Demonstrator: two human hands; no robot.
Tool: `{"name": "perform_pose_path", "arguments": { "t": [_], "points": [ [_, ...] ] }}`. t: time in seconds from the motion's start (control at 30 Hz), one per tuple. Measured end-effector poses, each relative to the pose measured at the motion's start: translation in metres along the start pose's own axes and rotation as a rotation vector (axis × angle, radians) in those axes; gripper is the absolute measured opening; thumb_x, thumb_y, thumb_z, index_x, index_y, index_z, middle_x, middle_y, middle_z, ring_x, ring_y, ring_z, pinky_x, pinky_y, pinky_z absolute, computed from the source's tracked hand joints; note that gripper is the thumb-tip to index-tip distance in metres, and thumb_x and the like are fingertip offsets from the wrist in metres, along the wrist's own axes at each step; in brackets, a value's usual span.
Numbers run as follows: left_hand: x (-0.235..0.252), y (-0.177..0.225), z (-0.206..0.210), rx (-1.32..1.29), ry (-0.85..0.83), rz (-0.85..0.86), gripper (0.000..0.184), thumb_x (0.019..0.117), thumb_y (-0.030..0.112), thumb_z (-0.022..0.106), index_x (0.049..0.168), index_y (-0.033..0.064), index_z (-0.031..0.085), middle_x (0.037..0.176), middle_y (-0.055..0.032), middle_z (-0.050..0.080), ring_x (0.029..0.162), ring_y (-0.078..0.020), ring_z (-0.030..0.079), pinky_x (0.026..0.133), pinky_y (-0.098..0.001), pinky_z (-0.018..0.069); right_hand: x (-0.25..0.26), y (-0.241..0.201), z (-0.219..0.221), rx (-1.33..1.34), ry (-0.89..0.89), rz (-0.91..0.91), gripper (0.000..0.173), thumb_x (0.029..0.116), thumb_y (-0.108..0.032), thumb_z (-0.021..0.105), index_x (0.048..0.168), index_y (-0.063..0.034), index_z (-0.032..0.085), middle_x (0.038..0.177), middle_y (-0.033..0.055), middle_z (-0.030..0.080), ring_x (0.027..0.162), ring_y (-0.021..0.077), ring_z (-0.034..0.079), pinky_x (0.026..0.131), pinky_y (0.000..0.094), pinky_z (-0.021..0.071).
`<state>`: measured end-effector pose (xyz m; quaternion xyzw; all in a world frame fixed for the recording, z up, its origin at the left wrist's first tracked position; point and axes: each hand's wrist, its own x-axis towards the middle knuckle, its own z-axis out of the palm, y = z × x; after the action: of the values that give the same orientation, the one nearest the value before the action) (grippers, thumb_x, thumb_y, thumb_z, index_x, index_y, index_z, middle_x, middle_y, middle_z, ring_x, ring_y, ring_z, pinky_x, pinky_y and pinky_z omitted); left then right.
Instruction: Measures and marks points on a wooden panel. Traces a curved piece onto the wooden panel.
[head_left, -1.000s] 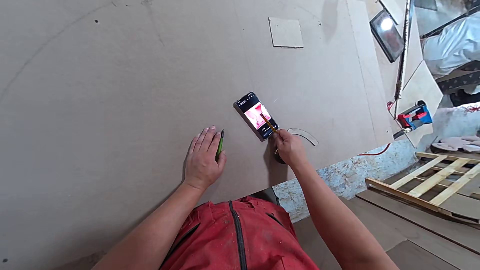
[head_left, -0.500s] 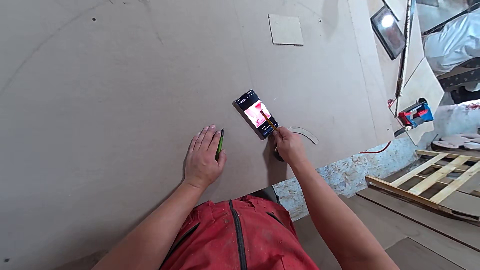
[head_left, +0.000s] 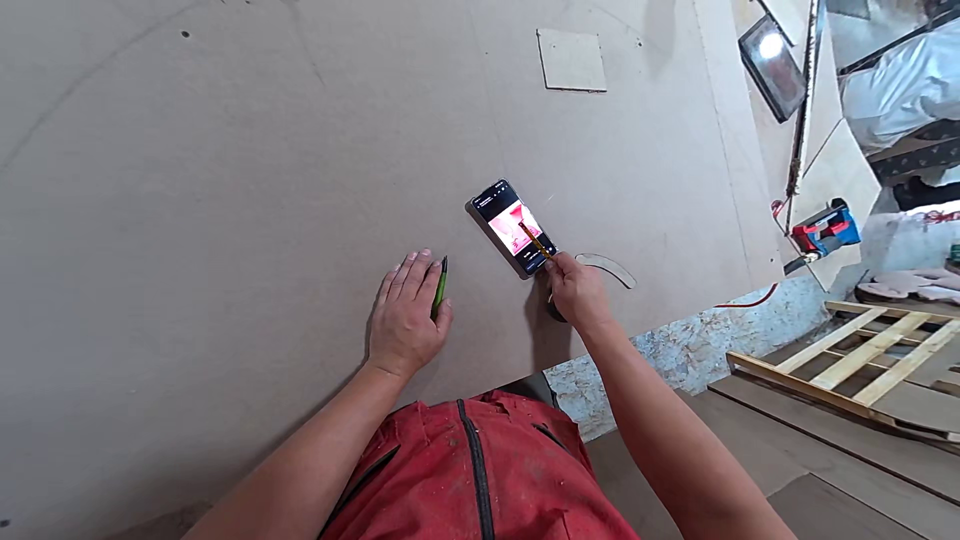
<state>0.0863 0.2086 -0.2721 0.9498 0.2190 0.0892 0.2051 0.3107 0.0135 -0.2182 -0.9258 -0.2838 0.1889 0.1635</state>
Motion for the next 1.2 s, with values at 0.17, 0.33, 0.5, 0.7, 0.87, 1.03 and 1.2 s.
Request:
{"name": "perform_pose_path", "arguments": {
  "t": [0.17, 0.33, 0.5, 0.7, 0.87, 1.03, 1.2],
  "points": [
    [0.0002, 0.0002, -0.0014, -0.01, -0.012, -0.001, 0.06, 0.1016, 0.04, 0.042, 0.152, 0.0087, 0.049, 0.164, -0.0099, 0.038, 0.154, -0.0283, 0.031, 0.125, -0.0513, 0.0251, 0.0001, 0.0002, 0.0003, 0.001, 0.004, -0.013, 0.029, 0.1087, -0.033, 0.048, 0.102, -0.0132, 0.069, 0.077, 0.0037, 0.07, 0.074, 0.0215, 0.071, 0.069, 0.0481, 0.0574],
    [0.0007, 0.0004, -0.0013, -0.002, -0.01, -0.003, 0.06, 0.1015, 0.041, 0.041, 0.152, 0.0088, 0.049, 0.164, -0.0093, 0.039, 0.154, -0.0279, 0.031, 0.125, -0.0504, 0.0245, 0.0001, 0.0005, 0.0008, 0.006, 0.011, -0.017, 0.029, 0.1088, -0.034, 0.048, 0.102, -0.0143, 0.069, 0.077, 0.0025, 0.07, 0.073, 0.02, 0.07, 0.068, 0.0471, 0.0574],
    [-0.0001, 0.0005, -0.0002, -0.004, -0.009, -0.004, 0.06, 0.1015, 0.041, 0.042, 0.152, 0.0088, 0.049, 0.164, -0.0089, 0.038, 0.154, -0.0279, 0.031, 0.125, -0.0508, 0.0249, -0.0002, 0.0002, 0.0003, 0.006, 0.003, -0.01, 0.029, 0.1089, -0.033, 0.048, 0.103, -0.0141, 0.069, 0.077, 0.0027, 0.07, 0.074, 0.0203, 0.07, 0.069, 0.0472, 0.0572],
    [-0.0003, -0.0005, 0.0006, 0.0, -0.013, -0.003, 0.06, 0.1015, 0.041, 0.042, 0.152, 0.0087, 0.049, 0.164, -0.0088, 0.038, 0.154, -0.0278, 0.03, 0.126, -0.0503, 0.0238, -0.0002, 0.0001, -0.0001, 0.006, 0.004, -0.009, 0.029, 0.1089, -0.033, 0.048, 0.103, -0.0142, 0.069, 0.078, 0.0023, 0.071, 0.075, 0.0198, 0.07, 0.069, 0.0467, 0.0574],
    [-0.0004, 0.0, -0.0009, 0.003, -0.025, -0.001, 0.061, 0.1014, 0.04, 0.042, 0.153, 0.0078, 0.048, 0.164, -0.009, 0.037, 0.154, -0.0275, 0.03, 0.126, -0.0499, 0.0236, 0.0, 0.0005, 0.0007, 0.0, 0.005, -0.018, 0.029, 0.109, -0.033, 0.048, 0.103, -0.0142, 0.069, 0.078, 0.0022, 0.071, 0.074, 0.0199, 0.07, 0.069, 0.0466, 0.0572],
    [-0.0001, 0.0001, 0.0, 0.004, -0.009, -0.004, 0.06, 0.1017, 0.041, 0.041, 0.152, 0.009, 0.05, 0.164, -0.0088, 0.039, 0.154, -0.0275, 0.031, 0.126, -0.0499, 0.0241, 0.0001, 0.0004, 0.0003, 0.003, 0.003, -0.013, 0.028, 0.1088, -0.033, 0.048, 0.102, -0.0143, 0.069, 0.077, 0.0025, 0.07, 0.075, 0.0197, 0.07, 0.069, 0.0464, 0.0573],
    [-0.001, -0.0001, 0.0012, -0.006, -0.007, -0.005, 0.06, 0.1014, 0.041, 0.041, 0.153, 0.0096, 0.049, 0.164, -0.0089, 0.038, 0.154, -0.0277, 0.03, 0.124, -0.0519, 0.0257, -0.0005, 0.0009, 0.0004, -0.004, 0.005, -0.013, 0.029, 0.1089, -0.033, 0.047, 0.103, -0.0142, 0.07, 0.079, 0.0035, 0.071, 0.077, 0.0211, 0.071, 0.07, 0.0475, 0.0573]
  ]
}}
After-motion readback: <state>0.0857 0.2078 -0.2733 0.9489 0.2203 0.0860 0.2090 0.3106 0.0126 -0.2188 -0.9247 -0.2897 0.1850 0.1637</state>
